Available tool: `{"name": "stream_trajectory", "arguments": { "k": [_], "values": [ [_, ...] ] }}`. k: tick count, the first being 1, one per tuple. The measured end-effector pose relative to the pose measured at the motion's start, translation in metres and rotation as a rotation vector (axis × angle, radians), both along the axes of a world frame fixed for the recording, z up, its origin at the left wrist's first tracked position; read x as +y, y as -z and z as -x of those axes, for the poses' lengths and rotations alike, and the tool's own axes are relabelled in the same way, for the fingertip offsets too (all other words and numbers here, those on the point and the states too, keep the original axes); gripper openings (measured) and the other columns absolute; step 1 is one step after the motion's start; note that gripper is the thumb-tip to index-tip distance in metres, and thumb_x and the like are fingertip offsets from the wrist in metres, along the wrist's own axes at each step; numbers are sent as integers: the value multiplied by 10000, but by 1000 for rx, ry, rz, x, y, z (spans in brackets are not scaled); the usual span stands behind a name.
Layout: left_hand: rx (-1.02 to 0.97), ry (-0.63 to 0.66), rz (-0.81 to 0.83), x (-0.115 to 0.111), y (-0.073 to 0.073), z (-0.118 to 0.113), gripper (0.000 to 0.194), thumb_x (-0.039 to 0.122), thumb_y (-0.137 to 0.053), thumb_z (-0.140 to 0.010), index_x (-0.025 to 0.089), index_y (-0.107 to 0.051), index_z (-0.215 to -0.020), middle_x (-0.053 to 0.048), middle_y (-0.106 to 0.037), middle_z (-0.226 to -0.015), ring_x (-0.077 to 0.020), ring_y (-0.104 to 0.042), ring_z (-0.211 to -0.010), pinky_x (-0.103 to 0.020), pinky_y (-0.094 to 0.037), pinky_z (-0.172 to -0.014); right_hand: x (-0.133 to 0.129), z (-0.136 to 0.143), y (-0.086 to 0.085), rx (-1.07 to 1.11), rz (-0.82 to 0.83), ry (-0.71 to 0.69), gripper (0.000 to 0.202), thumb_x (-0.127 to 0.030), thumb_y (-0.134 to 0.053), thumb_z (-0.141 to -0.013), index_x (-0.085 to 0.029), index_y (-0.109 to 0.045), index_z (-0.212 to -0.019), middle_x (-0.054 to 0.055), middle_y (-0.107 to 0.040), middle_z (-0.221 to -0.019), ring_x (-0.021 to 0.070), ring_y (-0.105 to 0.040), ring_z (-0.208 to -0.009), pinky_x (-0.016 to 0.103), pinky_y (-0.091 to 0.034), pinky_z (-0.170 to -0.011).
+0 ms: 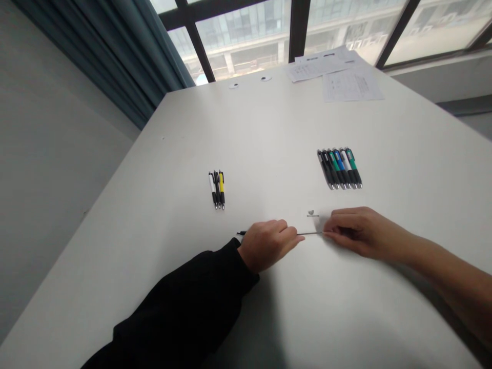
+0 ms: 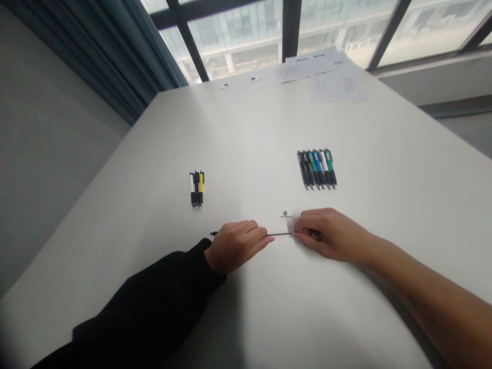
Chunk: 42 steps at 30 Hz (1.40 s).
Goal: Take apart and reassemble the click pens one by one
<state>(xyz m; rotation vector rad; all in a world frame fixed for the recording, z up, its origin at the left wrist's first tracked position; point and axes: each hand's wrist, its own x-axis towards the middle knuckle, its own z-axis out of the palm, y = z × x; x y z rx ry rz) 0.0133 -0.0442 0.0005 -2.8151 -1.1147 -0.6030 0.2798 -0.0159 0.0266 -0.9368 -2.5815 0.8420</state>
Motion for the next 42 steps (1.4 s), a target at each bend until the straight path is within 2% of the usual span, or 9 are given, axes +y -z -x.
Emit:
{"name": "stream_trajectory", "arguments": {
  "k": [4,8,15,19,25,30,34,38,42],
  "values": [
    [-12,-43,12,3,0,4,360,395,-505,-1012,187,-612,-739,2,-603,-667,-123,-531,-573,-288,-287,-517,12,-20,-1,-23,-51,37,186,-274,-545,-963,-189,-685,-875,23,-632,-689,138,-540,-579,269,-401,-575],
    [-3,-69,-5,4,0,6,356,372,-509,-1010,186,-597,-719,3,-597,-659,-120,-517,-560,-293,-276,-515,17,-28,3,-30,-58,54,186,-286,-556,-956,-194,-705,-893,48,-677,-753,152,-584,-618,287,-427,-600],
    [-9,-58,-8,4,2,7,352,372,-516,-1006,191,-601,-717,5,-595,-663,-124,-519,-564,-296,-283,-516,16,-27,9,-54,-97,132,195,-328,-579,-948,-185,-708,-975,49,-684,-725,168,-595,-609,300,-439,-602],
    [-5,-30,6,3,0,6,370,385,-497,-1016,184,-608,-726,2,-598,-672,-118,-515,-569,-279,-295,-521,16,-25,9,-61,-94,122,207,-323,-556,-962,-194,-717,-946,57,-697,-764,168,-602,-640,301,-447,-620],
    [6,20,39,3,-3,6,394,402,-477,-1023,178,-617,-731,1,-584,-675,-113,-513,-579,-271,-320,-525,15,-23,8,-83,-104,164,217,-338,-551,-963,-198,-702,-893,38,-666,-699,147,-560,-584,283,-421,-575],
    [3,20,53,3,-3,6,384,407,-484,-1020,178,-635,-751,-1,-591,-690,-113,-536,-589,-262,-359,-528,15,-21,6,-87,-87,165,233,-352,-544,-965,-194,-701,-897,46,-677,-715,157,-577,-602,294,-438,-590],
    [-49,54,65,3,-2,6,329,428,-500,-1010,170,-684,-921,-16,-650,-756,-132,-611,-664,-256,-454,-591,16,-21,6,-84,-81,169,245,-349,-536,-969,-185,-704,-898,50,-680,-718,159,-582,-604,295,-440,-594],
    [-141,100,94,3,-2,5,344,409,-524,-1001,126,-636,-1163,-64,-694,-888,-164,-657,-798,-288,-545,-735,16,-23,7,-67,-75,165,236,-347,-551,-961,-184,-713,-906,47,-676,-712,157,-576,-597,288,-430,-584],
    [-194,145,114,0,-5,2,334,206,-484,-994,75,-548,-1294,-113,-671,-989,-192,-638,-877,-340,-576,-821,12,-19,1,25,-29,208,247,-388,-589,-947,-184,-711,-880,32,-650,-672,140,-543,-566,268,-412,-551]
  ]
}}
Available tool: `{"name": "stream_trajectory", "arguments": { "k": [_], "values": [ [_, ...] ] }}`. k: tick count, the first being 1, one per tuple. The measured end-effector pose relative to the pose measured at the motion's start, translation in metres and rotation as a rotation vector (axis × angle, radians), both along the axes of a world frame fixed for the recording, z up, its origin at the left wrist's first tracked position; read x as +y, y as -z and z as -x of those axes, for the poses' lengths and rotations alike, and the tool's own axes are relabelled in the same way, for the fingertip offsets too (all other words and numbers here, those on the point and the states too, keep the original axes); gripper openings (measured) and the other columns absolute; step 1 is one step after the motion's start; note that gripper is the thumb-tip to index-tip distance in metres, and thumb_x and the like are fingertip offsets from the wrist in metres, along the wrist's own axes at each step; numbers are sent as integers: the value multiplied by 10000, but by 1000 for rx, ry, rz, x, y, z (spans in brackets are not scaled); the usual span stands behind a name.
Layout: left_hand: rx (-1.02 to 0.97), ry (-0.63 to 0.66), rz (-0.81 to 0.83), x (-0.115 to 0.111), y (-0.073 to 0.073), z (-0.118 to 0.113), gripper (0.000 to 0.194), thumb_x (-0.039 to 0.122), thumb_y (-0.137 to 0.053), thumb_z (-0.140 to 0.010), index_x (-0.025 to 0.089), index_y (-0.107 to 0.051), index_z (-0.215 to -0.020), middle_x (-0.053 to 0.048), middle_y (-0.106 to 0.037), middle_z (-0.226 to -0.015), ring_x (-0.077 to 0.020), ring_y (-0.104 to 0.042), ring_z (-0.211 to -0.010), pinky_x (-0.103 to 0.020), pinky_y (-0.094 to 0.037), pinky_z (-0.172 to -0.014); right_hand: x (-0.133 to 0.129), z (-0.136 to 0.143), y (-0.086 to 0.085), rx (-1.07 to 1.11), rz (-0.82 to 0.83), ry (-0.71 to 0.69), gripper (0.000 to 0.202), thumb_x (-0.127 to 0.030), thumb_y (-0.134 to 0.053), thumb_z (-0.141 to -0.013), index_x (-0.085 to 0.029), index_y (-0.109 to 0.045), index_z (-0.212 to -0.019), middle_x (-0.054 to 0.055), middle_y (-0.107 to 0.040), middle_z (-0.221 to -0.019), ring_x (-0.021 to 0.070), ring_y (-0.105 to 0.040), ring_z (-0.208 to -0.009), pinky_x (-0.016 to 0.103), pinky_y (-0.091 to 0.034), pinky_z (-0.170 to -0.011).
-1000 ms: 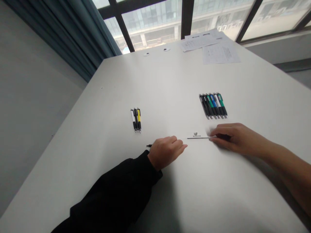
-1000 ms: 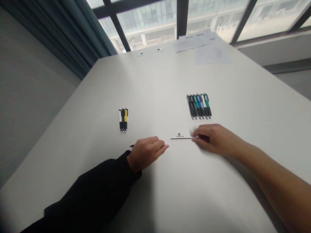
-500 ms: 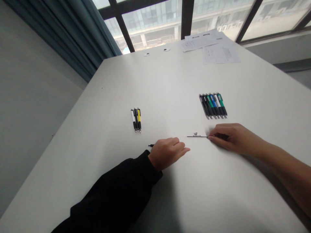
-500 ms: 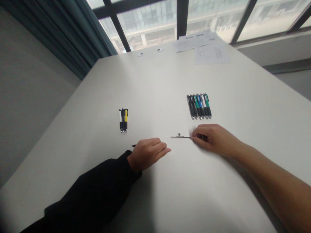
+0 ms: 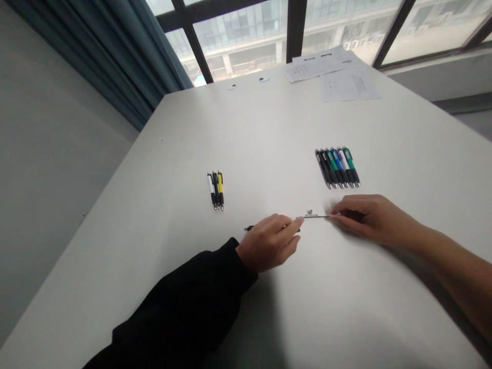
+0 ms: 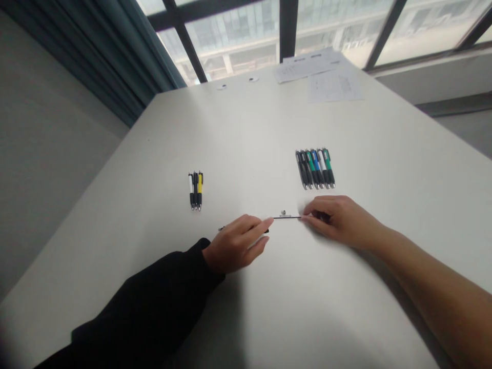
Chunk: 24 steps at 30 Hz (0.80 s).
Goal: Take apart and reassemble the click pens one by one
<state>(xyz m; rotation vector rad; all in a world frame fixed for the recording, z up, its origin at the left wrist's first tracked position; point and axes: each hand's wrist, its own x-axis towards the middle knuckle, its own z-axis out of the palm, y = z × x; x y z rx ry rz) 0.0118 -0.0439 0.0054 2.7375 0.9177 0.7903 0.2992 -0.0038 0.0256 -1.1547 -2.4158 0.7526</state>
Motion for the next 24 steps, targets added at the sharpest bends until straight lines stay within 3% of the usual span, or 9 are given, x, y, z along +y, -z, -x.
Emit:
{"name": "stream_trajectory", "arguments": {
  "k": [3,5,8,12,17,24],
  "values": [
    [12,40,-9,-2,-1,-4,432,69,-427,-938,30,-476,-1365,-160,-635,-1075,-217,-626,-972,-366,-579,-880,-9,9,-7,99,87,38,305,-449,-601,-944,-184,-690,-823,17,-614,-636,127,-514,-546,243,-399,-509],
    [34,55,-27,-2,-1,-5,438,55,-413,-951,21,-449,-1386,-173,-623,-1101,-229,-622,-1021,-369,-580,-902,-15,18,-9,127,167,-8,296,-467,-634,-922,-181,-699,-882,2,-598,-617,121,-512,-522,232,-401,-489],
    [49,79,-43,-2,2,-5,390,74,-400,-997,52,-451,-1384,-143,-639,-1078,-210,-638,-1011,-337,-588,-903,-23,30,-7,155,193,-94,239,-412,-633,-930,-182,-687,-900,-3,-607,-629,114,-514,-515,229,-406,-500],
    [29,106,-46,-2,8,0,338,106,-436,-1009,87,-492,-1342,-122,-667,-1084,-187,-666,-1002,-296,-604,-888,-26,37,-3,124,129,-97,237,-330,-554,-973,-185,-641,-807,3,-610,-633,118,-520,-542,236,-397,-530],
    [17,150,-26,-1,8,4,295,129,-467,-1003,111,-535,-1289,-124,-688,-1113,-181,-691,-1015,-289,-623,-868,-24,37,-3,73,87,-114,230,-319,-543,-974,-185,-644,-817,16,-629,-657,129,-543,-558,245,-387,-544],
    [-24,168,-30,0,2,-1,215,229,-555,-990,111,-588,-1166,-117,-712,-1065,-178,-697,-982,-293,-605,-887,-18,27,-4,40,189,-145,219,-335,-556,-965,-180,-674,-863,9,-625,-659,128,-530,-561,244,-395,-547]
  ]
}}
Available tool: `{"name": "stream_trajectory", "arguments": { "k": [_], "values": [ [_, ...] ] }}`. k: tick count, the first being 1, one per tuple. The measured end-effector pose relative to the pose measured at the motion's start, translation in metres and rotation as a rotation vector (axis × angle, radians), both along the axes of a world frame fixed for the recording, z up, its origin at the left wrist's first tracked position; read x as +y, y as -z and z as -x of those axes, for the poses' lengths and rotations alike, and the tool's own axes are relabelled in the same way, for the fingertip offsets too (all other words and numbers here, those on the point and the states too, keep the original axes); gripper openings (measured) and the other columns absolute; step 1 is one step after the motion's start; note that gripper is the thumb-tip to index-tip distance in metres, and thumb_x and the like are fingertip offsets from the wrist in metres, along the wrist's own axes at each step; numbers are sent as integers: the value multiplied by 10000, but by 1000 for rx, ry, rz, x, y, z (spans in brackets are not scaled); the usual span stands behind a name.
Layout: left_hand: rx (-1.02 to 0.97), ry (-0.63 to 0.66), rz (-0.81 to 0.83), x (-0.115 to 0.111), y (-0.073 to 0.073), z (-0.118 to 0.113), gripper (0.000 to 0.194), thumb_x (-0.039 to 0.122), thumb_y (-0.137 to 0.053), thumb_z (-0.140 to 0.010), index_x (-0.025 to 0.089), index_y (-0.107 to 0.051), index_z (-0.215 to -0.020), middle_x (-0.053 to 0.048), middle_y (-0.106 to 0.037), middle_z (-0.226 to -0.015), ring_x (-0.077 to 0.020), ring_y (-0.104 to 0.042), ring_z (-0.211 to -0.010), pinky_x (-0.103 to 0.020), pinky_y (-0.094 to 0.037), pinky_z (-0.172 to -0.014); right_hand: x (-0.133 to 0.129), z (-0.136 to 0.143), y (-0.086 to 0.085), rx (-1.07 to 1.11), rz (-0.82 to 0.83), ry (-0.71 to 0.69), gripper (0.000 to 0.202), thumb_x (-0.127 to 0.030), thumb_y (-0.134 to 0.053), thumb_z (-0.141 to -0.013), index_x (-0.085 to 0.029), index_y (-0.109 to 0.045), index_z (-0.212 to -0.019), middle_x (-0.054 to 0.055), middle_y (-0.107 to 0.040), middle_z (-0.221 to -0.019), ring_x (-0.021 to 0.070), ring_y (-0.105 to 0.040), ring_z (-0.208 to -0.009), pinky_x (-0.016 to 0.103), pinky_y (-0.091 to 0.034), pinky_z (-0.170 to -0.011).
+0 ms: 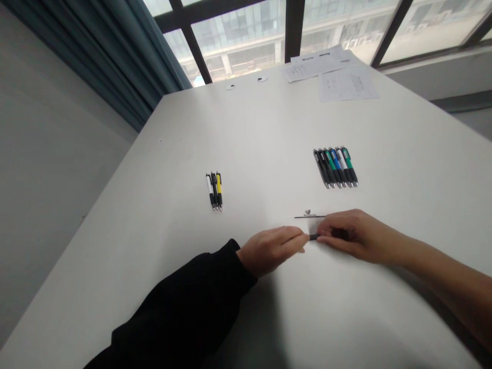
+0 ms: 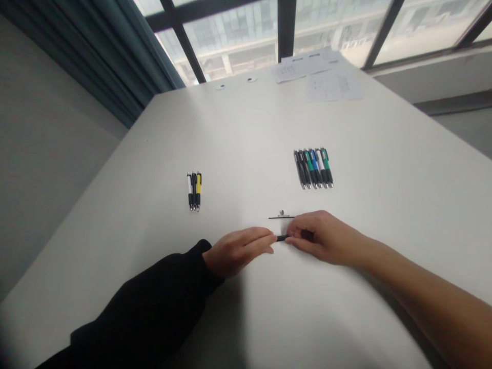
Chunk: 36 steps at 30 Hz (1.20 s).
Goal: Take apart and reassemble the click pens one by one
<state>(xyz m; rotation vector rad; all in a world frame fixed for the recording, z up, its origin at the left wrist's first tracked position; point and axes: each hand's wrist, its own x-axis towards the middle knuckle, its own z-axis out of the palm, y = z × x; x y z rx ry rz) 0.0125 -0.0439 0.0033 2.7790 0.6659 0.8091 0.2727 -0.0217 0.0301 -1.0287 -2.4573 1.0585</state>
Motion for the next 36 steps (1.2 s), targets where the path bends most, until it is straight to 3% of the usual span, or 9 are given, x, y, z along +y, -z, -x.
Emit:
{"name": "stream_trajectory", "arguments": {
  "k": [4,7,10,19,24,36],
  "values": [
    [-116,-188,65,5,-2,4,296,380,-619,-952,145,-597,-1129,-112,-720,-1030,-199,-679,-955,-364,-585,-864,10,-17,-1,-64,26,41,241,-379,-586,-946,-187,-711,-870,1,-621,-619,131,-511,-533,252,-388,-527],
    [-187,-376,143,11,-2,11,197,343,-572,-980,156,-621,-1019,-55,-695,-848,-167,-648,-795,-333,-556,-766,16,-28,0,-106,24,68,269,-408,-597,-938,-186,-729,-865,14,-640,-624,136,-515,-533,260,-392,-526],
    [-215,-451,242,16,-1,15,172,302,-557,-977,161,-636,-916,-11,-629,-739,-132,-587,-680,-278,-508,-685,19,-35,1,-126,21,75,283,-426,-603,-932,-183,-730,-861,23,-653,-638,141,-525,-541,268,-404,-534],
    [-154,-437,348,17,3,17,174,316,-722,-847,159,-653,-873,22,-557,-694,-107,-493,-602,-238,-423,-588,24,-44,3,-178,81,190,386,-546,-672,-859,-188,-632,-720,-11,-566,-554,123,-463,-514,253,-357,-492],
    [-125,-444,359,18,4,20,203,280,-781,-772,170,-643,-872,29,-555,-704,-108,-494,-613,-236,-423,-589,26,-46,7,-178,81,178,388,-552,-666,-861,-192,-634,-718,-17,-556,-554,122,-452,-519,254,-349,-504],
    [-121,-485,431,20,9,20,147,268,-747,-837,167,-641,-843,26,-572,-741,-97,-482,-614,-233,-398,-604,26,-41,4,-208,64,174,374,-530,-654,-868,-184,-647,-726,-5,-573,-572,128,-468,-535,256,-343,-525]
  ]
}}
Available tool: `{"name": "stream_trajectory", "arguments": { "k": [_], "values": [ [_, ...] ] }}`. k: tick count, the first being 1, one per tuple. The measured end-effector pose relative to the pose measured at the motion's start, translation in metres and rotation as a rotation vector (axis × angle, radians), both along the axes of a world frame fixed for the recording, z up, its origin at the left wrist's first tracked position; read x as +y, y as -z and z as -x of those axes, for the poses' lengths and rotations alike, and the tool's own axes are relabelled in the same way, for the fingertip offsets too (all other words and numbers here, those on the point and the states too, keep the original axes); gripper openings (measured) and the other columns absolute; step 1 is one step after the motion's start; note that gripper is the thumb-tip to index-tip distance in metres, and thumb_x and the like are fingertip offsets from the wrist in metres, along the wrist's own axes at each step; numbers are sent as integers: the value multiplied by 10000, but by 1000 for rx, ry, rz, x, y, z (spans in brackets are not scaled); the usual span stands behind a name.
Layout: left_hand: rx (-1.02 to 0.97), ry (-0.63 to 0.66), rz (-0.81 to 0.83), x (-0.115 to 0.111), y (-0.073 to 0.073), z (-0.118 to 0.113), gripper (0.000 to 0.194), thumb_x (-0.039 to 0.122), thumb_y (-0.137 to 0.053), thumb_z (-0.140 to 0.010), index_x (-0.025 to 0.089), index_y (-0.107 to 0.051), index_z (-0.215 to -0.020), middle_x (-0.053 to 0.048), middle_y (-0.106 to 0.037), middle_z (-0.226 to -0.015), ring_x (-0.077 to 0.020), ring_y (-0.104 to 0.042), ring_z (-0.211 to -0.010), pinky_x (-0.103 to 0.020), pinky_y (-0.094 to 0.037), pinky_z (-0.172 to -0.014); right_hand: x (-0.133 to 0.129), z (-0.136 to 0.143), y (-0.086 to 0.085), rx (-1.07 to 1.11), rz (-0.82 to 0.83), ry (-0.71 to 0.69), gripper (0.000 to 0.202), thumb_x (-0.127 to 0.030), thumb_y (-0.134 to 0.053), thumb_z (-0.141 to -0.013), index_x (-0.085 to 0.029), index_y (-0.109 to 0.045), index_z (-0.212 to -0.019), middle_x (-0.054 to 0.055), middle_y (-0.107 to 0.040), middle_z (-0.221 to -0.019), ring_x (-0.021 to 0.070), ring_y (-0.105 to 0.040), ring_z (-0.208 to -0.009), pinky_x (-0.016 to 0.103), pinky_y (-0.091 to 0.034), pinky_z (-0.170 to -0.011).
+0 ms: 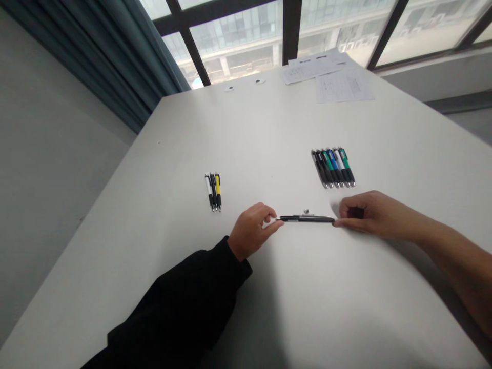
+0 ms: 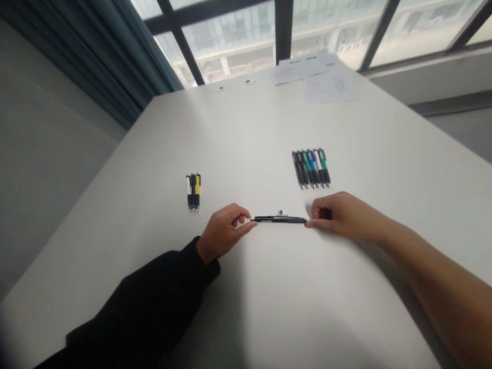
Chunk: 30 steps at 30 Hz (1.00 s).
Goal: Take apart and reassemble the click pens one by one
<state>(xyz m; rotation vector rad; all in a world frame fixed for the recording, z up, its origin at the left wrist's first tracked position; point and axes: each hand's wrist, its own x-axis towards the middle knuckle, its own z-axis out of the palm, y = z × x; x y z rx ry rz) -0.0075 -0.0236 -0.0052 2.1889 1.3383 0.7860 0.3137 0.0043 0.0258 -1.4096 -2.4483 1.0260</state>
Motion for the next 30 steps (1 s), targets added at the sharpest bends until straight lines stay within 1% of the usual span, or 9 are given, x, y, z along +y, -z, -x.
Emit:
{"name": "stream_trajectory", "arguments": {
  "k": [9,17,23,26,30],
  "values": [
    [-21,2,-20,-1,-5,-2,87,190,-721,-836,161,-638,-833,41,-539,-709,-89,-455,-597,-226,-382,-597,0,-2,4,11,-22,-21,335,-488,-648,-878,-188,-639,-728,2,-583,-577,123,-462,-523,258,-343,-518],
    [-38,-30,-4,-2,-3,-3,162,176,-735,-792,167,-573,-799,55,-516,-708,-74,-421,-572,-217,-371,-586,1,-2,4,6,-16,-18,339,-496,-644,-880,-189,-641,-736,2,-587,-583,127,-470,-533,264,-349,-528],
    [-39,13,4,-1,-3,-1,133,167,-716,-810,176,-632,-912,49,-536,-744,-78,-429,-577,-222,-386,-601,-1,-1,2,13,-7,-15,330,-485,-654,-875,-189,-638,-728,-5,-565,-576,126,-455,-532,269,-342,-532],
    [-29,34,5,-2,-3,0,149,182,-710,-828,185,-673,-972,38,-544,-768,-81,-439,-582,-227,-403,-612,-2,1,1,53,49,-7,352,-503,-670,-864,-183,-627,-723,-13,-544,-582,123,-444,-546,267,-345,-536],
    [-32,61,-10,-2,-1,0,154,198,-709,-839,205,-716,-993,15,-579,-815,-82,-470,-590,-228,-430,-618,-1,3,-2,179,220,7,390,-530,-690,-851,-175,-614,-707,-17,-518,-622,122,-433,-586,265,-354,-554]
  ]
}}
